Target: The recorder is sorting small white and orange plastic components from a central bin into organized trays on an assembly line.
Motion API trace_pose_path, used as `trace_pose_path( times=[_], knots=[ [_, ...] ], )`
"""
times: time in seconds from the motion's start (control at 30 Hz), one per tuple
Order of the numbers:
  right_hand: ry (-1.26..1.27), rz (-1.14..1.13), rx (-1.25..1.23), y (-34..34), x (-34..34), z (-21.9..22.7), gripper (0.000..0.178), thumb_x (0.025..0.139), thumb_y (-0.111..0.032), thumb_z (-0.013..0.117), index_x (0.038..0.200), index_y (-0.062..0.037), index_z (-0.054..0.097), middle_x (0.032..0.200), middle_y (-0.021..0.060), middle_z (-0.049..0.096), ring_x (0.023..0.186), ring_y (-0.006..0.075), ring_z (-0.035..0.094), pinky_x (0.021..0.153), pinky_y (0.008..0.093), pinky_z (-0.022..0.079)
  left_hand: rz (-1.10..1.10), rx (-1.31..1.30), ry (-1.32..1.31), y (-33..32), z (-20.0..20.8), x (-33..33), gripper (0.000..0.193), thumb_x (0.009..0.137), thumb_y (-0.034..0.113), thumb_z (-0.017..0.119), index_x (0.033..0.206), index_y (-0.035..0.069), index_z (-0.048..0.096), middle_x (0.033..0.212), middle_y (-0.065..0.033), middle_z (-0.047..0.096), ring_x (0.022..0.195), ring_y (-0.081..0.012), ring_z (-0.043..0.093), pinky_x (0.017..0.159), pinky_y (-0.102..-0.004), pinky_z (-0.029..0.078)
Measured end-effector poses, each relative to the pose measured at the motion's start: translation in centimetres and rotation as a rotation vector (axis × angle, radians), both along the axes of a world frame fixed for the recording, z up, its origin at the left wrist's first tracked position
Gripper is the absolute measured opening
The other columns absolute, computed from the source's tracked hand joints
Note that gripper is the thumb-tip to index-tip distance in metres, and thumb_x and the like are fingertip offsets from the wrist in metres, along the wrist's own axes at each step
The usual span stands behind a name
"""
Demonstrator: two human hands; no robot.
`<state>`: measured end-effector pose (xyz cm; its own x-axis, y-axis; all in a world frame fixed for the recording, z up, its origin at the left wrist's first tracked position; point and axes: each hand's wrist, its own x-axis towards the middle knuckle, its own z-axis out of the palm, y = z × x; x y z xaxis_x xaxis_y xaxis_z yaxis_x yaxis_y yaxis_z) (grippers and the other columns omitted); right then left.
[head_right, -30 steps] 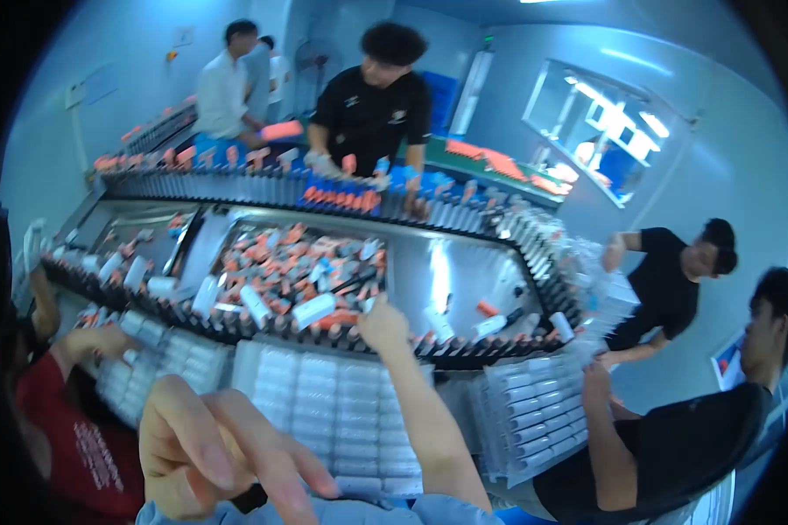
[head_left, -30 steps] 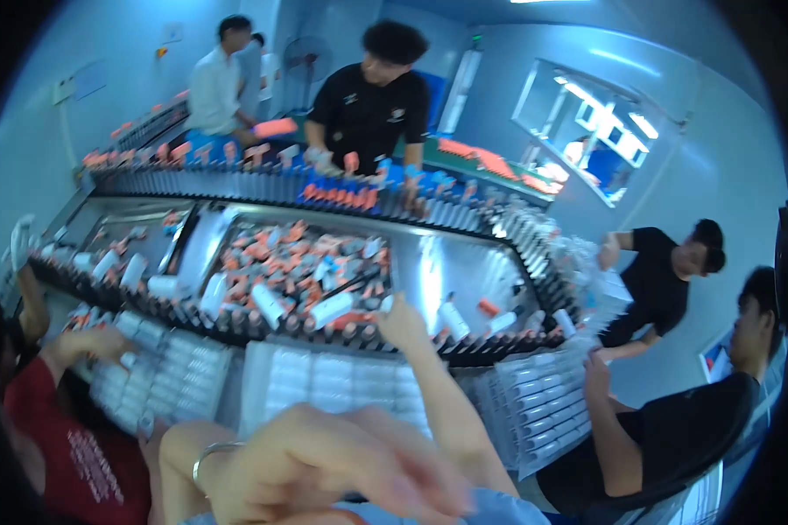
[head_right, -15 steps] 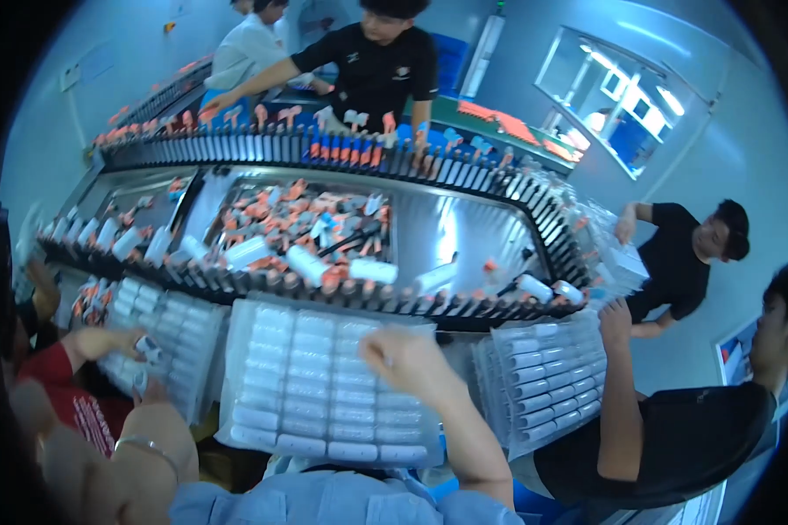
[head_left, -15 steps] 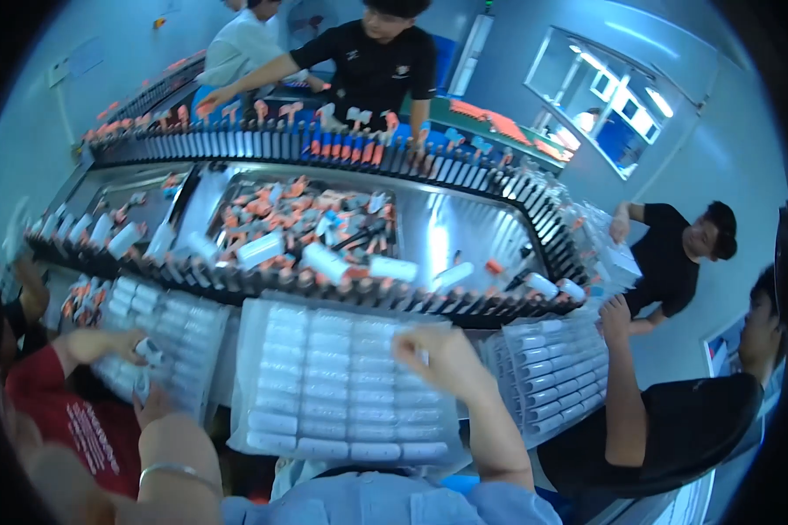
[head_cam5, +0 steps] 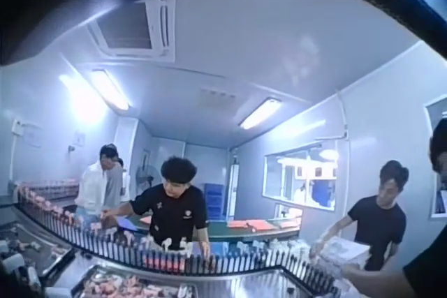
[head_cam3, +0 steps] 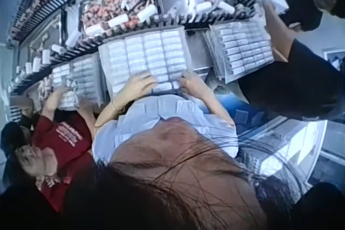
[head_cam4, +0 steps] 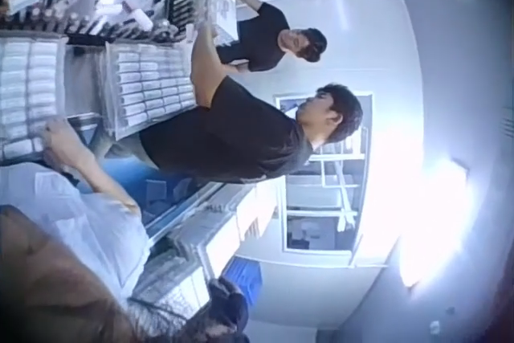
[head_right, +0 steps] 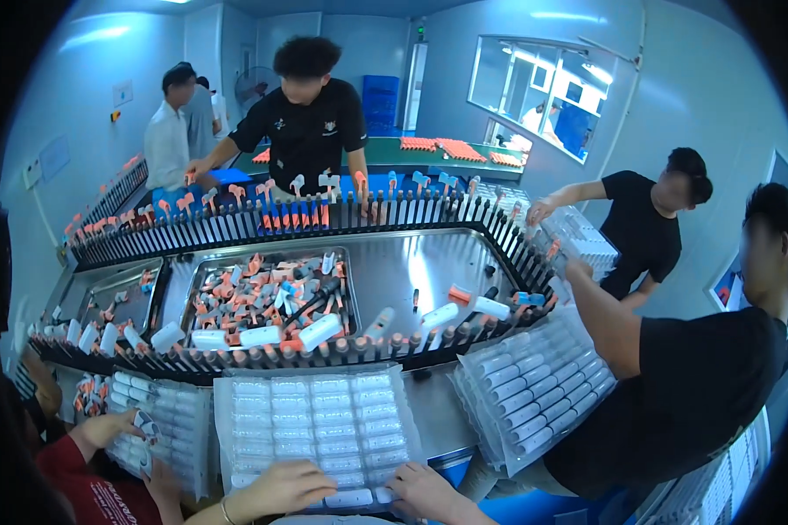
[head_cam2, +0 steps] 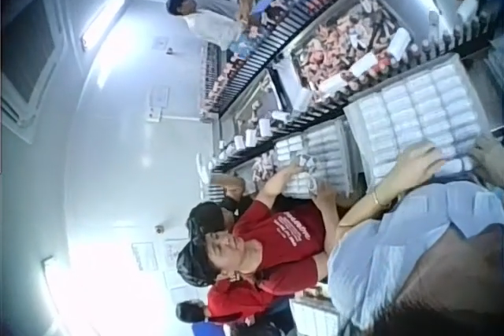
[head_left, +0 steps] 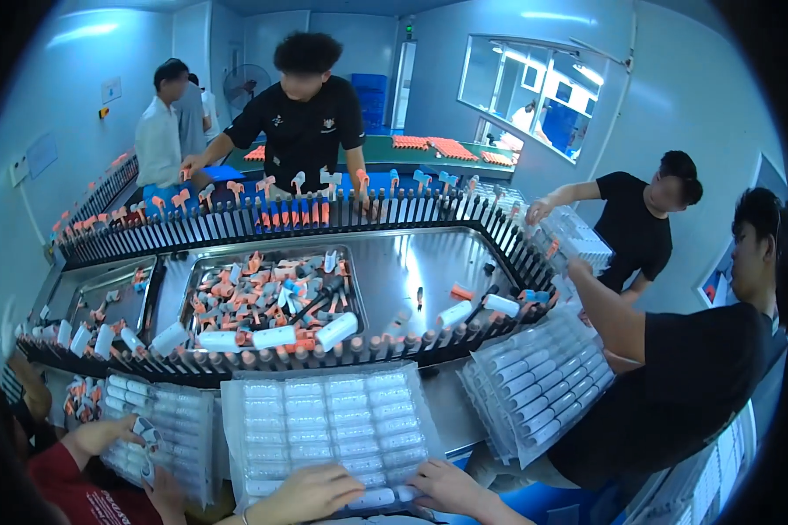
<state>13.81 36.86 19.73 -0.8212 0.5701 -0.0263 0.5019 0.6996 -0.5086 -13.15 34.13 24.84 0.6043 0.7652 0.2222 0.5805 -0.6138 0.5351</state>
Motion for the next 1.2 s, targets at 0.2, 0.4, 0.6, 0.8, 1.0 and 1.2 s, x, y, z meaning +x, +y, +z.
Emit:
trace_pose_path(
  times=[0.2, 0.4, 0.6, 0.8, 1.0, 1.2],
  knots=[
    [0.206, -0.419, -0.199, 3.5, 1.2, 4.8, 0.033, 0.085, -0.024, 0.052, 0.107, 0.0003, 0.049, 0.089, 0.0210, 0.057, 0.080, 0.0394, 0.056, 0.072, 0.0429, 0.045, -0.021, -0.057, 0.188, -1.8, -9.9, -0.5, 0.038, 0.074, 0.020, 0.064, 0.107, 0.006, 0.050, 0.083, -0.0189, 0.054, 0.080, -0.0352, 0.057, 0.070, -0.0401, 0.047],
    [0.551, -1.212, 0.221, 16.9, 7.5, 0.8, 0.029, 0.084, -0.023, 0.053, 0.088, 0.0057, 0.049, 0.079, 0.0257, 0.056, 0.071, 0.0397, 0.057, 0.063, 0.0415, 0.045, -0.081, -0.007, 0.293, -0.7, -5.5, 1.2, 0.038, 0.077, 0.040, 0.062, 0.103, 0.013, 0.058, 0.085, -0.0081, 0.050, 0.082, -0.0254, 0.052, 0.069, -0.0347, 0.040],
    [-0.616, -1.007, 0.775, 27.6, 9.2, -0.9, 0.017, 0.078, -0.016, 0.054, 0.075, -0.0040, 0.066, 0.077, 0.0135, 0.065, 0.068, 0.0249, 0.064, 0.061, 0.0435, 0.049, -0.171, 0.063, 0.061, 0.7, -8.7, 1.9, 0.033, 0.078, 0.028, 0.063, 0.104, 0.008, 0.055, 0.085, -0.0096, 0.052, 0.078, -0.0218, 0.053, 0.067, -0.0327, 0.043],
    [-0.534, -1.010, 0.708, 32.7, 5.5, -4.1, 0.020, 0.079, -0.020, 0.051, 0.081, -0.0061, 0.066, 0.081, 0.0129, 0.064, 0.071, 0.0270, 0.064, 0.056, 0.0408, 0.050, 0.207, -0.521, -0.150, 1.0, -1.7, 0.5, 0.042, 0.082, 0.015, 0.052, 0.120, 0.000, 0.042, 0.106, -0.0243, 0.055, 0.097, -0.0370, 0.055, 0.082, -0.0388, 0.044],
    [0.167, -1.278, 0.231, 27.6, -4.5, -1.2, 0.049, 0.073, -0.026, 0.063, 0.109, 0.0021, 0.046, 0.089, 0.0219, 0.061, 0.081, 0.0353, 0.062, 0.068, 0.0442, 0.051, 0.271, -0.373, -0.210, 5.2, -3.1, -3.6, 0.039, 0.090, 0.015, 0.042, 0.124, -0.004, 0.043, 0.113, -0.0209, 0.054, 0.103, -0.0298, 0.053, 0.085, -0.0353, 0.042],
    [0.393, -0.768, 0.470, 19.9, -4.8, 2.3, 0.056, 0.069, -0.022, 0.071, 0.113, 0.0017, 0.047, 0.102, 0.0231, 0.053, 0.099, 0.0392, 0.051, 0.084, 0.0457, 0.043, 0.375, -0.379, -0.459, 10.1, -10.2, -4.4, 0.034, 0.081, 0.016, 0.059, 0.112, 0.005, 0.051, 0.094, -0.0107, 0.055, 0.083, -0.0173, 0.053, 0.072, -0.0293, 0.043]
  ],
)
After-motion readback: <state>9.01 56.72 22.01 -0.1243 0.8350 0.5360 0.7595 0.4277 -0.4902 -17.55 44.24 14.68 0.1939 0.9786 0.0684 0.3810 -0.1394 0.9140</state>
